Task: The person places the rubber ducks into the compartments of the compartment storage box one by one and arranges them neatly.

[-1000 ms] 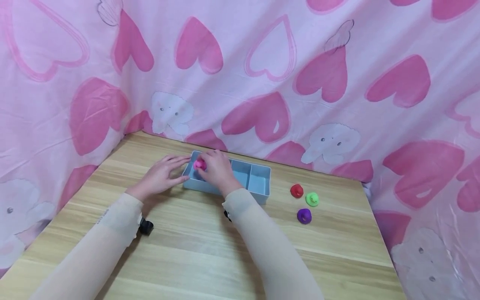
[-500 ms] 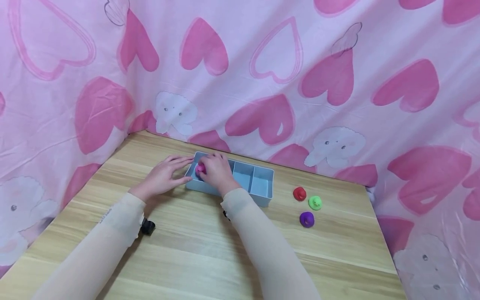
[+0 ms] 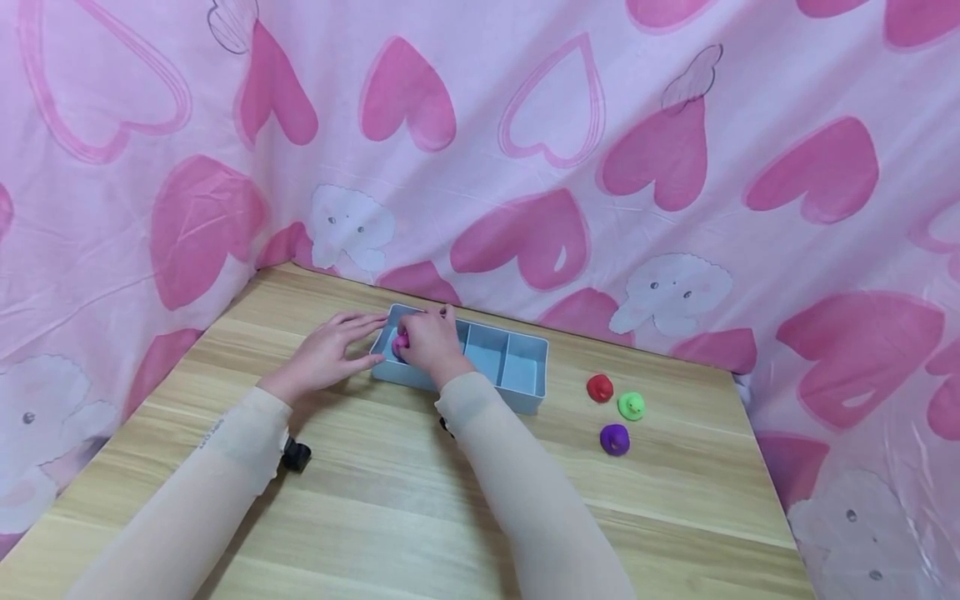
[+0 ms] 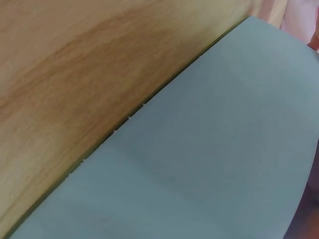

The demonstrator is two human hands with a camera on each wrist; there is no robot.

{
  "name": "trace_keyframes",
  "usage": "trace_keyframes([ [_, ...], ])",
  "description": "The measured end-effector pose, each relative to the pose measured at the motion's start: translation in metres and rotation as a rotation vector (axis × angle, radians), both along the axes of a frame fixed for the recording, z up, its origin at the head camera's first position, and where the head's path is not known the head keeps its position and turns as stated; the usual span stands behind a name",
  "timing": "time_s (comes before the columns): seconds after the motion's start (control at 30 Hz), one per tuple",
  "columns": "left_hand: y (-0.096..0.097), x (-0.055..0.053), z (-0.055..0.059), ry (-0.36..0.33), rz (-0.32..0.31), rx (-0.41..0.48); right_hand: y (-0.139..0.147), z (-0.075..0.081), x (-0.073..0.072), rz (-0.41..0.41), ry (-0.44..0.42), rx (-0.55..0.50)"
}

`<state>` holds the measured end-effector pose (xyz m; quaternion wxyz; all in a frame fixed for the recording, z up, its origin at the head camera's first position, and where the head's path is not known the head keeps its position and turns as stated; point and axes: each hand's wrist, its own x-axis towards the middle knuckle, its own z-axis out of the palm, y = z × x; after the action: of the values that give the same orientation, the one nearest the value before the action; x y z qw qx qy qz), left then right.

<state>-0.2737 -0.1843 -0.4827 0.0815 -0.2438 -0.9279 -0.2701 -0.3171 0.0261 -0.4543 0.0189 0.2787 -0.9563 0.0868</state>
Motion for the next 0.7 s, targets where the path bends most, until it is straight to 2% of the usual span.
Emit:
trace_keyframes([
  [0.4, 0.001, 0.001, 0.000, -0.014, 0.005, 0.000, -0.001, 0.006, 0.004, -0.013, -0.007, 0.029],
  [0.57, -0.001, 0.001, -0.001, -0.030, 0.016, -0.009, 0.004, 0.018, 0.009, 0.014, -0.005, -0.008],
  [0.7, -0.001, 0.000, -0.001, -0.033, 0.011, -0.004, 0.011, 0.029, 0.016, 0.010, 0.036, -0.042],
])
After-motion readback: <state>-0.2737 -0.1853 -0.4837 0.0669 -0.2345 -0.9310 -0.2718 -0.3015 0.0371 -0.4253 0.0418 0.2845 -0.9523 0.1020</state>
